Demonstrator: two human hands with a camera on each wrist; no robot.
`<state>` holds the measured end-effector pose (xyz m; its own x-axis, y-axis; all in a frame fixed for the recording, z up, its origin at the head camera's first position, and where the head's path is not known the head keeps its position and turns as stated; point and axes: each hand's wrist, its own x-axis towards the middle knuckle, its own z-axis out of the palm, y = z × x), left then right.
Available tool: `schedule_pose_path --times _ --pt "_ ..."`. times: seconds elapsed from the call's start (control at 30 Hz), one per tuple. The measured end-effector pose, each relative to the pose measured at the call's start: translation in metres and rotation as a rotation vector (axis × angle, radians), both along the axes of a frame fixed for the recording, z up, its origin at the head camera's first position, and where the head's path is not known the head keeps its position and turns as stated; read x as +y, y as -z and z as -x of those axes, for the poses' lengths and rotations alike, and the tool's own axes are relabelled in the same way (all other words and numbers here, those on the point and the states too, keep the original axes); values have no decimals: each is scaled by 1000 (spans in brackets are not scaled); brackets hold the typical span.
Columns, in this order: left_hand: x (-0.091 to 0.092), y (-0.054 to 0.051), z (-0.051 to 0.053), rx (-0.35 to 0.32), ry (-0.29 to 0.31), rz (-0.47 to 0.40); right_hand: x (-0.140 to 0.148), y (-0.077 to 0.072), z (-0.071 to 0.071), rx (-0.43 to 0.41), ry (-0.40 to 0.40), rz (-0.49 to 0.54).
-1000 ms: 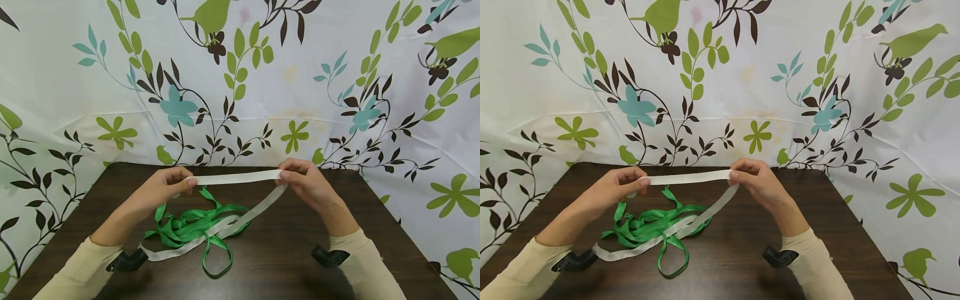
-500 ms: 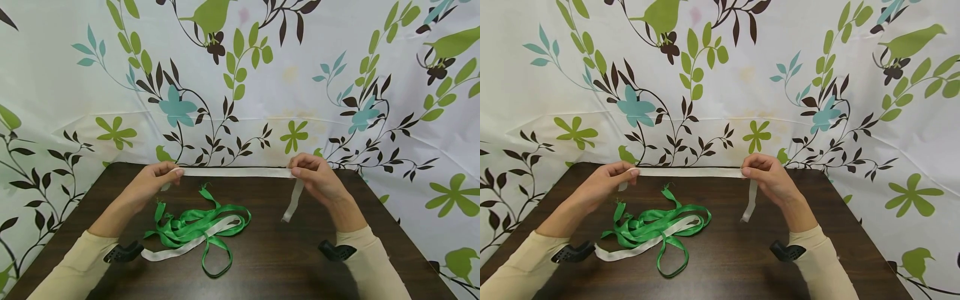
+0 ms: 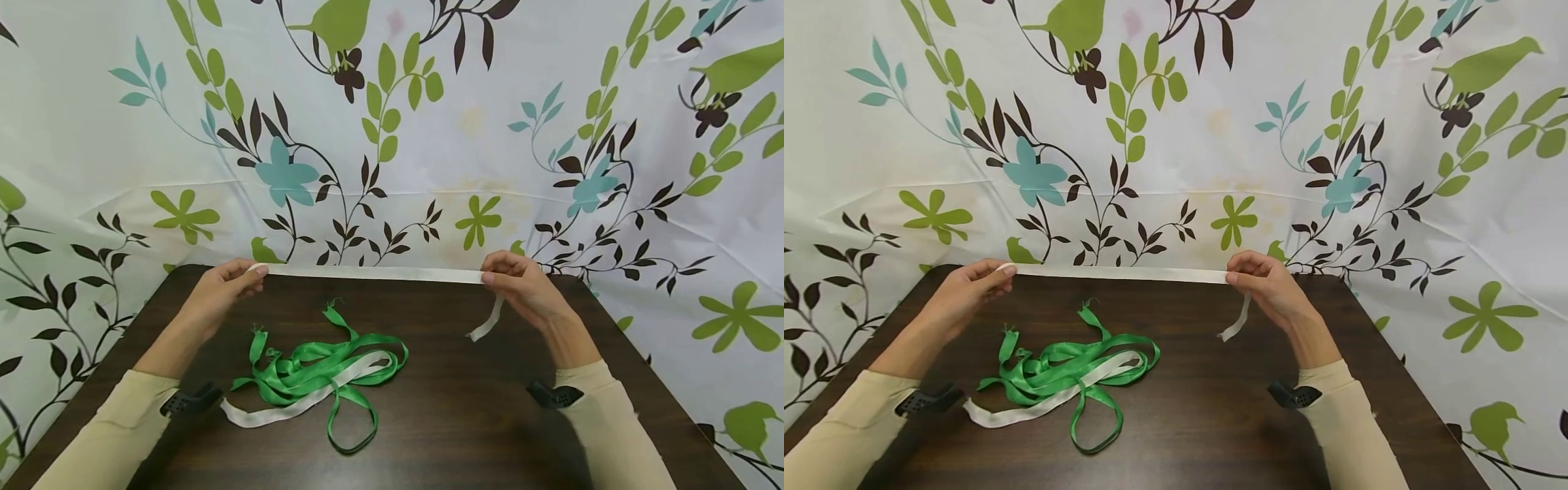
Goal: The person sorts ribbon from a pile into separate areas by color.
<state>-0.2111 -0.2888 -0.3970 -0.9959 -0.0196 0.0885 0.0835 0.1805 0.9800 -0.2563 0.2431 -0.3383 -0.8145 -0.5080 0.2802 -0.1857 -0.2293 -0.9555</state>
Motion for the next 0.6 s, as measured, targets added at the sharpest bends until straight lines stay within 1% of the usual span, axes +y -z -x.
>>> schedule_pose_path --times 0.13,0.27,0.37,0.43,0.53,0.6 --pt "-15 8 6 -24 -21 -41 8 7 7 -15 42 -60" --pt "-28 16 10 -37 -44 -55 16 14 13 -34 73 -92" --pt "-37 21 13 -53 -69 -62 24 19 17 -44 83 -127" --pt "-43 24 14 -64 -79 -81 28 22 20 -56 86 -157" --pt "-52 27 16 -74 -94 -112 35 25 24 -71 84 -206" --pt "-57 29 16 -78 -101 -115 38 27 27 -84 82 -235"
